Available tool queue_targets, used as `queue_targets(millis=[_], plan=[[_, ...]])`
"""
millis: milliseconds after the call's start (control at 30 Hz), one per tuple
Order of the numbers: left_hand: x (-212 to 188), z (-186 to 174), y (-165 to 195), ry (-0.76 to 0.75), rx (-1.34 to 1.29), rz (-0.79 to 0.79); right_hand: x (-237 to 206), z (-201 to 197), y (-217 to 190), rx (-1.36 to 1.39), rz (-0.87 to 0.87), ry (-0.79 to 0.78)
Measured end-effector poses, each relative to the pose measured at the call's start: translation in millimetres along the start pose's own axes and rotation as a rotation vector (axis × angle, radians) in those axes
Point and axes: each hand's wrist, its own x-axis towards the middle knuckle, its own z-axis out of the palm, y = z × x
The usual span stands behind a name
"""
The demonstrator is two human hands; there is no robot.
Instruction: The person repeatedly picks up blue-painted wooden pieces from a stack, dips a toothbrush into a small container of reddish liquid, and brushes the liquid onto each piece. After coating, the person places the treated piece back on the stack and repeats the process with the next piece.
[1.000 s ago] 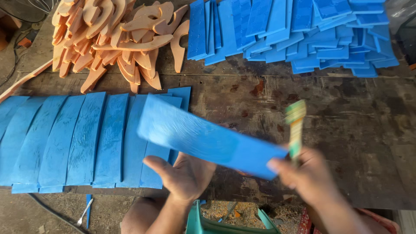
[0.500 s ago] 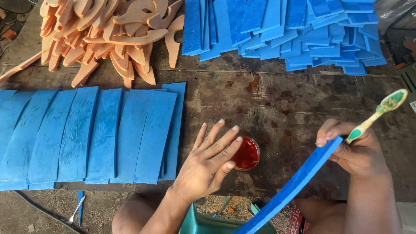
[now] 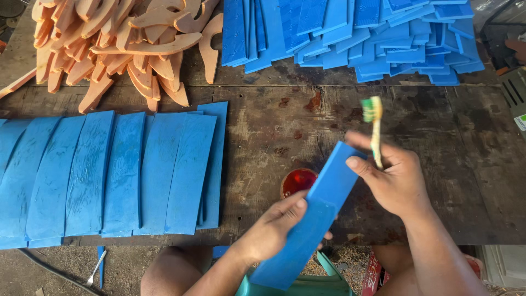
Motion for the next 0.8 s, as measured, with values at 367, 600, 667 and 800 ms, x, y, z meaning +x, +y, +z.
queue_targets(millis=[367, 600, 667, 800], plan=[[-23, -46, 50, 0.565, -0.406, 0.507, -34, 20, -23, -0.812, 0.112, -0.494], [-18, -44, 44, 0.560, -0.259, 0.413, -31, 43, -34, -0.988, 0.109, -0.680], [-22, -47, 43, 0.571, -0.275, 0.402, -32, 45, -39, -0.975, 0.120, -0.645], [-23, -50, 40, 0.565, -0.247, 0.426, -31, 54, -42, -1.043, 0.219, -0.646]])
